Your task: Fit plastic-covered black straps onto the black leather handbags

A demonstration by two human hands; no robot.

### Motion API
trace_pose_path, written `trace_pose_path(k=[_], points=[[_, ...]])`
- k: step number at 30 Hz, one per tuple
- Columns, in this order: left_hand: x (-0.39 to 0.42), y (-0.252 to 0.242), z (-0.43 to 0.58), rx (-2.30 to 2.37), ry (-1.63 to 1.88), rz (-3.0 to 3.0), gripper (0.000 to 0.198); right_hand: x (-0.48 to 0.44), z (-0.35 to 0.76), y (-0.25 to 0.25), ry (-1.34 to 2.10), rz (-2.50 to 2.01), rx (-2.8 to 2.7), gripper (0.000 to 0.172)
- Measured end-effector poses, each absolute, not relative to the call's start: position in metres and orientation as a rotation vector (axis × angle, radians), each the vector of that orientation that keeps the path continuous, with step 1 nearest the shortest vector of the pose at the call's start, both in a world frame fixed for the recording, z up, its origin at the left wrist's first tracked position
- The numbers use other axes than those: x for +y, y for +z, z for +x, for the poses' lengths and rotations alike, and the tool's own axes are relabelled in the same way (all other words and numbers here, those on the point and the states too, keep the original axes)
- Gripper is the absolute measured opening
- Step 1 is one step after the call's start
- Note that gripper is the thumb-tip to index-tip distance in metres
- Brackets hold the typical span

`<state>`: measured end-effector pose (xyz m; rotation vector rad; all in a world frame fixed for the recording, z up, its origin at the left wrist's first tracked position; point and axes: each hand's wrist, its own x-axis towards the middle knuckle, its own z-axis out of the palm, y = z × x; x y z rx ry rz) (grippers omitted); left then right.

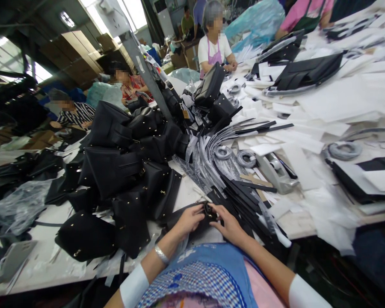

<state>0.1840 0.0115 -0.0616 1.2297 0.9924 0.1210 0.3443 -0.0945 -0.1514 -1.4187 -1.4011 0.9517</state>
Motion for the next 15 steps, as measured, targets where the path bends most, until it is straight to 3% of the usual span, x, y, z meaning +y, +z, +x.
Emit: trace_pose_path(k=[4, 8, 12, 15], points=[[0.005, -0.066, 0.191, 0.896, 0.022, 1.231, 0.059, -0.118, 0.357, -0.138, 0.746, -1.641, -1.422, 0.051], [0.009, -0.071, 0.184, 0.955, 0.008, 1.310, 0.056, -0.113, 0.355, -0.125, 0.602, -1.704, -1.501, 0.044], [0.014, -0.065, 0.174, 1.031, 0.040, 1.424, 0.057, -0.103, 0.350, -0.128, 0.768, -1.509, -1.556, 0.052], [0.012, -0.054, 0.170, 1.059, 0.050, 1.458, 0.047, -0.104, 0.351, -0.131, 0.852, -1.450, -1.559, 0.053]])
